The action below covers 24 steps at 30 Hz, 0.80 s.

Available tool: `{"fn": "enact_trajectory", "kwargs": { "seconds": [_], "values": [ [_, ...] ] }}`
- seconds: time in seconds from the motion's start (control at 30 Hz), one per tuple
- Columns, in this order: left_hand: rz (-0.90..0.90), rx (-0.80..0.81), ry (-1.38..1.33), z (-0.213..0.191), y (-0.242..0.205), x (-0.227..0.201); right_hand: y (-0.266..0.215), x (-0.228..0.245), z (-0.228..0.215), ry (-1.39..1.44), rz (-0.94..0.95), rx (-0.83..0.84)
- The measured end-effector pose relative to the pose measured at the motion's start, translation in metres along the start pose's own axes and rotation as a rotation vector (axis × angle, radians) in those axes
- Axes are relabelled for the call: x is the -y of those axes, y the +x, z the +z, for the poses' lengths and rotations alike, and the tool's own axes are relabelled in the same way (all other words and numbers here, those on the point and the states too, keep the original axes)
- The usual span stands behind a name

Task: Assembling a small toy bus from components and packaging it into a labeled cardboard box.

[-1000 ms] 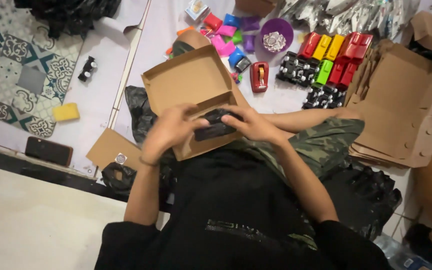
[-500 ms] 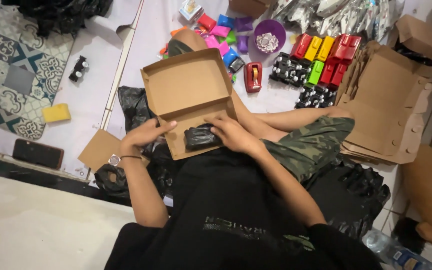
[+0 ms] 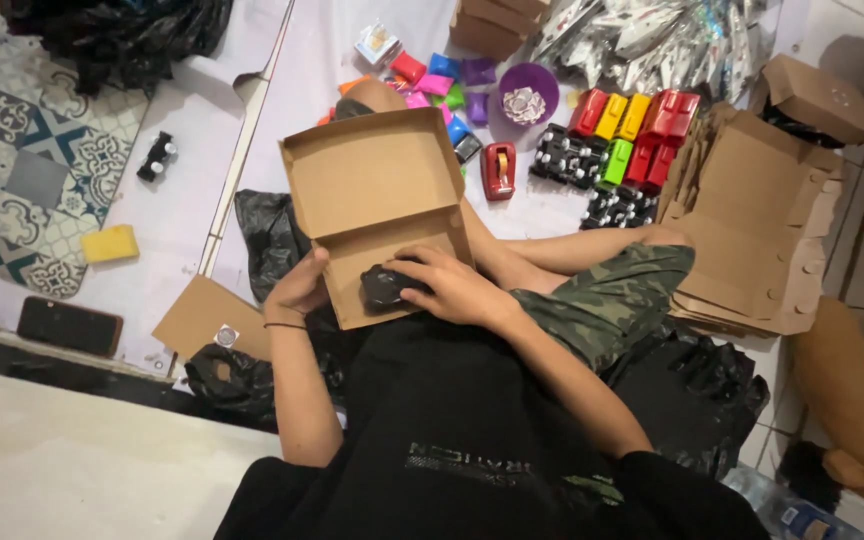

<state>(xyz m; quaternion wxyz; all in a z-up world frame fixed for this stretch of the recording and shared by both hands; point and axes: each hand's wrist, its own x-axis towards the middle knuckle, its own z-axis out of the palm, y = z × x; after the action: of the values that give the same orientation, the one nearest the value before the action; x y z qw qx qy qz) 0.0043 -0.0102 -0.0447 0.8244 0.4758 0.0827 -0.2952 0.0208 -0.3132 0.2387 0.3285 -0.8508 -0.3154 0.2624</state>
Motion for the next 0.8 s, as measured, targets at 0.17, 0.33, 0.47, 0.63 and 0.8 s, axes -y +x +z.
{"fn": "enact_trajectory", "kwargs": {
  "seconds": [0.17, 0.33, 0.47, 0.63, 0.8],
  "values": [
    [0.125, 0.064, -0.024, 0.005, 0.017, -0.007, -0.005, 0.004, -0.016, 0.016, -0.061, -0.116],
    [0.133, 0.077, 0.029, 0.03, 0.024, -0.06, -0.024, -0.002, -0.048, -0.024, -0.157, -0.658],
    [0.198, 0.085, 0.066, 0.05, 0.045, -0.084, -0.035, -0.062, -0.046, 0.475, 0.085, -1.017],
    [0.211, 0.177, 0.118, 0.02, 0.1, -0.049, -0.045, -0.085, -0.044, 0.808, 0.155, -0.772],
    [0.018, -0.492, 0.234, 0.029, 0.104, -0.025, -0.04, -0.097, -0.036, 0.92, 0.252, -0.853]
  ]
}}
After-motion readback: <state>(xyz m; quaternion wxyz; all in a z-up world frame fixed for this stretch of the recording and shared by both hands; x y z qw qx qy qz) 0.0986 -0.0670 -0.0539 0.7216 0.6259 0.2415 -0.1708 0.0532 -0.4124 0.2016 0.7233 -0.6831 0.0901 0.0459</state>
